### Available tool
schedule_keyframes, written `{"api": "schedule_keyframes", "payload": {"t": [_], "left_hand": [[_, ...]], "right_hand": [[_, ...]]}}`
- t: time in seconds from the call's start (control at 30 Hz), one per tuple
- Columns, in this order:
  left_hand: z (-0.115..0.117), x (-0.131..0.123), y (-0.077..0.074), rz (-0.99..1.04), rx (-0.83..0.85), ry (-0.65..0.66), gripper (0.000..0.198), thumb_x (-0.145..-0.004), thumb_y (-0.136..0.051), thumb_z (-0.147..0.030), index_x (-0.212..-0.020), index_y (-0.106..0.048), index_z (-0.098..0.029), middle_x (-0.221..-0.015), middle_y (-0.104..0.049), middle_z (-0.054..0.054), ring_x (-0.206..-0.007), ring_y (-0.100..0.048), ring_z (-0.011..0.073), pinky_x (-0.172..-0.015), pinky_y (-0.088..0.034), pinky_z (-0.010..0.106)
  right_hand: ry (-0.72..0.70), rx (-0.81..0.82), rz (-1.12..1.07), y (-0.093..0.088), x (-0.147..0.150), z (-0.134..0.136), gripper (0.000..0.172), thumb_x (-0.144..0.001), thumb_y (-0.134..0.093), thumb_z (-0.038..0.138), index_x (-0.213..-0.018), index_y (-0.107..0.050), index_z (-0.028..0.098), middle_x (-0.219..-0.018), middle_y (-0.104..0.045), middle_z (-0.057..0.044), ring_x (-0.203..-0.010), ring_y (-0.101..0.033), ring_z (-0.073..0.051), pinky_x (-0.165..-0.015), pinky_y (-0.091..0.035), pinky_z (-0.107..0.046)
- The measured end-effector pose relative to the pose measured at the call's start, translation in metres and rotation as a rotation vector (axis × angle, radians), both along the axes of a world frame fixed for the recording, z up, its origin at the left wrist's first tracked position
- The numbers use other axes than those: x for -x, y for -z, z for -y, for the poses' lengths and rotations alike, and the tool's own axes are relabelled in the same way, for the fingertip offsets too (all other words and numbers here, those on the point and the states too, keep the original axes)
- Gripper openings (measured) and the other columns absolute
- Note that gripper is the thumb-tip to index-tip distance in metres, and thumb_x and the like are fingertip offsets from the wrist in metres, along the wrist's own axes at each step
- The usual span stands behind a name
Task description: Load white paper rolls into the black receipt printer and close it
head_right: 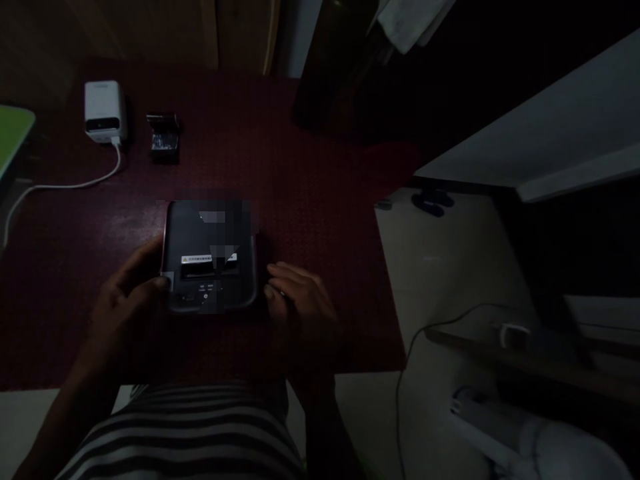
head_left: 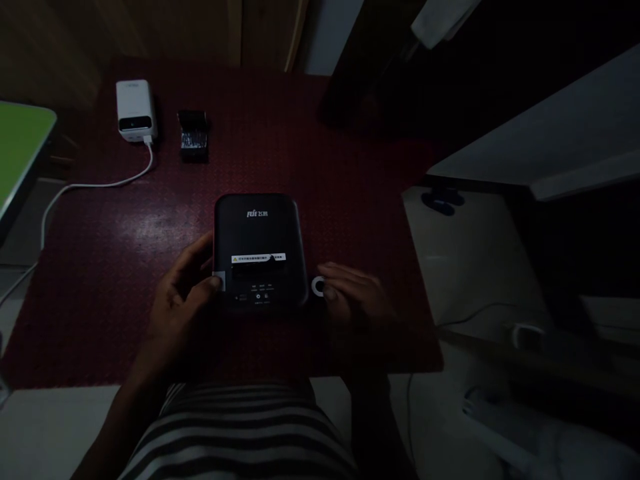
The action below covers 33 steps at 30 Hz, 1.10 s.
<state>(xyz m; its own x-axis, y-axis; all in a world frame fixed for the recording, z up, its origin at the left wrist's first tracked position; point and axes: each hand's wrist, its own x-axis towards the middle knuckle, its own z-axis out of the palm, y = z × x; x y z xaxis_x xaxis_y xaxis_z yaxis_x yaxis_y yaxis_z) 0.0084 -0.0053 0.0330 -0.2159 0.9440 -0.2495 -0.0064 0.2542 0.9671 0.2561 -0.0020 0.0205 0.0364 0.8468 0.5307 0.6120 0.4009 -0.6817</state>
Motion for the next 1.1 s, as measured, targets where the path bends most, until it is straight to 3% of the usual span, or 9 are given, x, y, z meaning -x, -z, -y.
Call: {"api": "schedule_keyframes", "payload": {"t": [0.27,0.53,0.83,0.97,1.03,1.1], "left_hand": [[-0.002,-0.003,-0.007,-0.070,-0.009,0.006,0.062,-0.093,-0.086,-0.043,-0.153,-0.074,-0.031,-0.162,-0.069,0.009,-0.154,-0.063,0.0390,-0.112,-0.067,0.046],[-0.002,-0.007,-0.013,0.080,0.072,-0.005,0.067,-0.094,-0.085,-0.043,-0.158,-0.068,-0.032,-0.161,-0.070,0.009,-0.147,-0.068,0.0371,-0.110,-0.067,0.045],[-0.005,-0.013,-0.014,0.083,0.054,-0.014,0.063,-0.092,-0.081,-0.037,-0.154,-0.070,-0.029,-0.161,-0.069,0.010,-0.156,-0.060,0.0399,-0.115,-0.063,0.049],[-0.002,-0.010,-0.006,0.065,-0.005,0.007,0.061,-0.097,-0.077,-0.042,-0.156,-0.069,-0.030,-0.163,-0.068,0.009,-0.159,-0.057,0.0397,-0.116,-0.062,0.051],[0.000,-0.008,0.000,0.051,-0.040,0.015,0.060,-0.099,-0.075,-0.042,-0.157,-0.069,-0.032,-0.164,-0.067,0.008,-0.160,-0.056,0.0391,-0.117,-0.061,0.051],[0.003,-0.007,0.008,0.022,-0.099,0.027,0.058,-0.102,-0.073,-0.044,-0.158,-0.068,-0.032,-0.167,-0.065,0.007,-0.160,-0.055,0.0380,-0.120,-0.058,0.051]], "right_hand": [[0.024,0.058,-0.010,0.007,-0.003,0.001,0.012,-0.108,-0.067,0.021,-0.108,-0.077,0.029,-0.111,-0.089,-0.002,-0.108,-0.085,-0.025,-0.095,-0.069,-0.046],[0.054,0.007,0.023,0.005,-0.004,-0.008,0.012,-0.108,-0.068,0.019,-0.107,-0.077,0.027,-0.107,-0.088,-0.002,-0.102,-0.084,-0.022,-0.093,-0.069,-0.043],[0.032,-0.104,0.053,-0.008,0.002,-0.012,0.017,-0.105,-0.070,0.011,-0.107,-0.077,0.026,-0.103,-0.088,-0.002,-0.098,-0.085,-0.022,-0.092,-0.069,-0.039],[-0.046,-0.201,0.120,-0.018,0.008,-0.026,0.020,-0.105,-0.072,0.009,-0.116,-0.078,0.024,-0.106,-0.088,-0.005,-0.102,-0.085,-0.023,-0.096,-0.068,-0.040],[-0.163,-0.236,0.192,-0.025,0.014,-0.040,0.022,-0.107,-0.069,0.008,-0.121,-0.078,0.022,-0.112,-0.088,-0.007,-0.108,-0.084,-0.024,-0.100,-0.067,-0.041],[-0.304,-0.156,0.324,-0.034,0.025,-0.057,0.026,-0.109,-0.063,0.006,-0.124,-0.079,0.020,-0.119,-0.088,-0.010,-0.113,-0.082,-0.025,-0.103,-0.066,-0.043]]}}
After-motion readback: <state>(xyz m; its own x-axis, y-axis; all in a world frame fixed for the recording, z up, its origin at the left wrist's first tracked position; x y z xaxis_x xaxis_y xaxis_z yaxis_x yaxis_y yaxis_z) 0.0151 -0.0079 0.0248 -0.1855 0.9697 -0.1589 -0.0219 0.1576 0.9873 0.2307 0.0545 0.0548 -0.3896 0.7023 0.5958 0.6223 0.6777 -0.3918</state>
